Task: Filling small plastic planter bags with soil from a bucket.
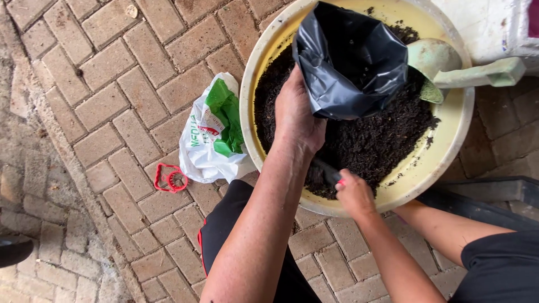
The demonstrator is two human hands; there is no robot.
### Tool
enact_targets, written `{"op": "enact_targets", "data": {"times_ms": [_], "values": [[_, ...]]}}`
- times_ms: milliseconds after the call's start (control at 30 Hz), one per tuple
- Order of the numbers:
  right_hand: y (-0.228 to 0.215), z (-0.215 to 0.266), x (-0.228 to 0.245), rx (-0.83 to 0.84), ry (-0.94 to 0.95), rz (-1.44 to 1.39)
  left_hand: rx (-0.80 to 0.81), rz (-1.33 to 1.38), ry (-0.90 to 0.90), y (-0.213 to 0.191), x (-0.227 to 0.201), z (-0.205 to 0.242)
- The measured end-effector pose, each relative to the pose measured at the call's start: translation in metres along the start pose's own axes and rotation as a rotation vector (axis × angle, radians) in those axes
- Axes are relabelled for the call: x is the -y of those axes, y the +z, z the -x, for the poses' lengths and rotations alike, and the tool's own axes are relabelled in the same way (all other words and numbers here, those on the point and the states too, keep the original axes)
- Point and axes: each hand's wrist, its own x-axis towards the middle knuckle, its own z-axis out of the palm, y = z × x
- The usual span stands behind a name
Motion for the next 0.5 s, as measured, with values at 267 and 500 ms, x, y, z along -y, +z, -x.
{"op": "enact_targets", "data": {"times_ms": [267, 500], "values": [[-0.035, 0.029, 0.046, 0.082, 0.028, 0.057, 0.067, 0.061, 0.019, 0.003, 0.003, 0.0], [0.011, -0.021, 0.001, -0.131, -0.064, 0.073, -0.056, -0.11, 0.032, -0.003, -0.003, 0.009]]}}
